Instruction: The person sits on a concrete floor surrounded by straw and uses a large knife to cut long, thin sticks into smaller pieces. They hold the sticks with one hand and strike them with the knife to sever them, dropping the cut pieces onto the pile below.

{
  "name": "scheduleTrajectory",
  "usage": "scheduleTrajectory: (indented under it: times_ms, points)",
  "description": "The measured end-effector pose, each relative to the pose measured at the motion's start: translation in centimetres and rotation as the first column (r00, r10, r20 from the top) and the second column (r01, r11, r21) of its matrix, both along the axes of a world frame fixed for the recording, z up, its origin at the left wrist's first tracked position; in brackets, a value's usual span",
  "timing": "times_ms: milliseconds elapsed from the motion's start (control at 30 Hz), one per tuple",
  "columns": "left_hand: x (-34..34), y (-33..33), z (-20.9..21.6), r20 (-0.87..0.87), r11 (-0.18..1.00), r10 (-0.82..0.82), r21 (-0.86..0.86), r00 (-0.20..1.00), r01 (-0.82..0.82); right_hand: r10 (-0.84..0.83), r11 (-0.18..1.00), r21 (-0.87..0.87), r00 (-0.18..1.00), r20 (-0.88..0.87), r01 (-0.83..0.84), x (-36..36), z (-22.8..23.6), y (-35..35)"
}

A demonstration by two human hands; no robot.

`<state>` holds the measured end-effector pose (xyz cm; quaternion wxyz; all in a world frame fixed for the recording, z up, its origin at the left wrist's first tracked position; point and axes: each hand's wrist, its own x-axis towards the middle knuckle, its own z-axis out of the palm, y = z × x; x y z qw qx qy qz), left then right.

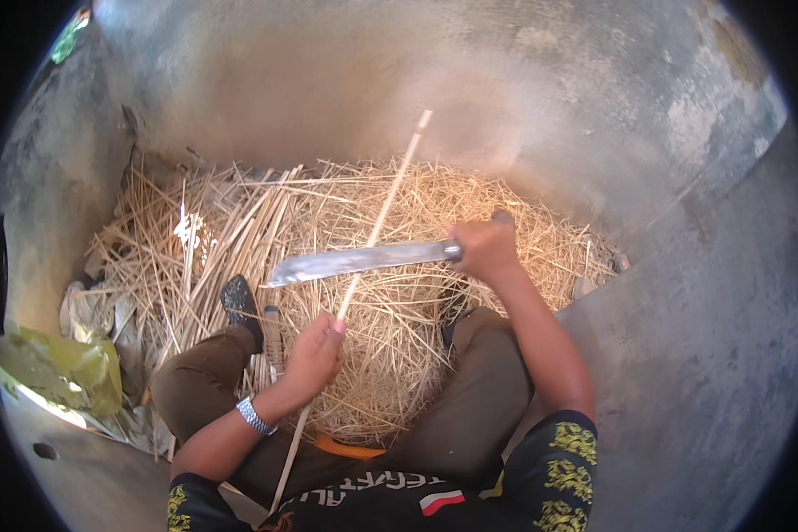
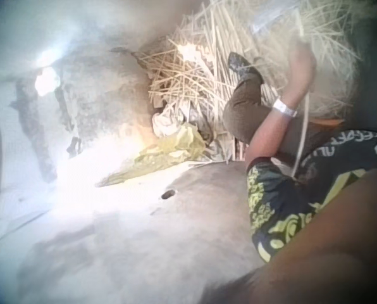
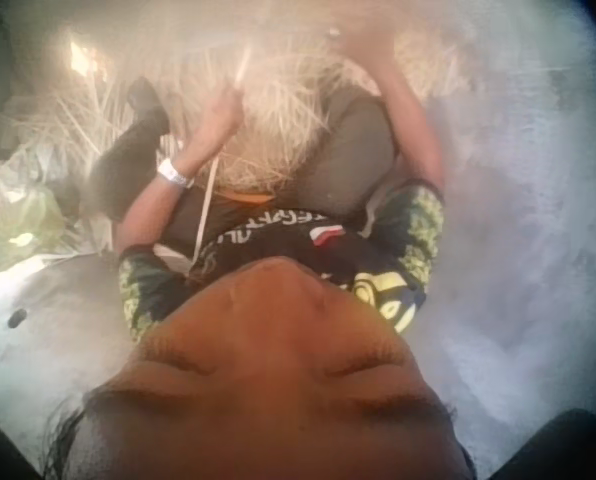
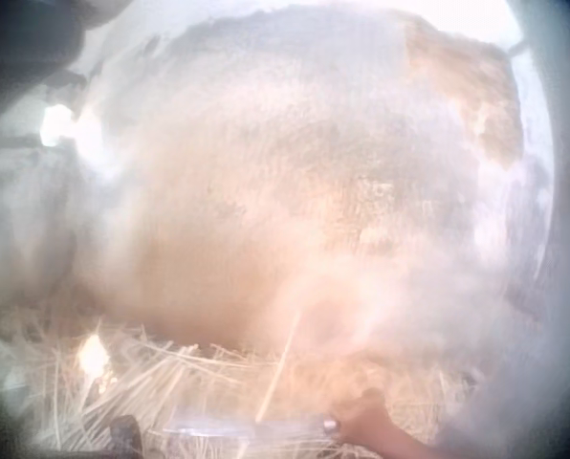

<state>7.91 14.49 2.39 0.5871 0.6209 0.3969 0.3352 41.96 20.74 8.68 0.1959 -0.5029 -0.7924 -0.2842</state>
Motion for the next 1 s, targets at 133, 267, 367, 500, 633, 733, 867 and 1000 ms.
scheduleTrajectory:
  times_ms: [133, 267, 367, 500, 633, 733, 867, 1000]
  points:
    - [0.2, -4.2, -0.6, 0.137, 0.987, -0.133, -0.071, 0.982, 0.144, -0.796, 0.605, -0.347, 0.546, -0.262, 0.717, 5.8, -3.3, 1.8]
    - [0.3, -5.2, -3.2, 0.098, 0.993, -0.115, -0.028, 0.989, 0.118, -0.694, 0.719, -0.213, 0.696, -0.184, 0.661, 4.4, -3.3, 0.3]
    - [-0.8, -4.1, -1.8, 0.198, 0.959, -0.045, -0.266, 0.979, 0.098, -0.406, 0.911, -0.145, 0.903, -0.138, 0.387, 2.5, -2.4, -1.6]
    - [-1.5, -3.9, -1.0, 0.220, 0.969, -0.017, -0.237, 0.975, 0.071, -0.032, 0.998, 0.058, 0.999, -0.029, 0.033, 0.3, -1.4, -2.7]
    - [-1.3, -4.2, -1.6, 0.130, 0.988, -0.043, -0.142, 0.991, 0.061, 0.003, 0.996, 0.093, 0.998, -0.064, 0.003, 1.0, -0.4, -2.2]
    - [-1.2, -6.6, -0.1, -0.045, 0.994, -0.035, 0.104, 0.998, 0.040, -0.462, 0.887, -0.103, 0.855, -0.236, 0.451, 4.8, -1.1, -1.1]
    - [-0.3, -5.5, 2.4, 0.199, 0.961, -0.111, -0.227, 0.974, 0.156, -0.803, 0.594, -0.323, 0.568, -0.181, 0.737, 3.3, -1.4, 0.5]
    - [-1.9, -4.3, 1.6, 0.206, 0.895, -0.010, -0.434, 0.978, 0.100, -0.452, 0.877, -0.241, 0.884, -0.122, 0.416, 1.1, -1.9, -2.3]
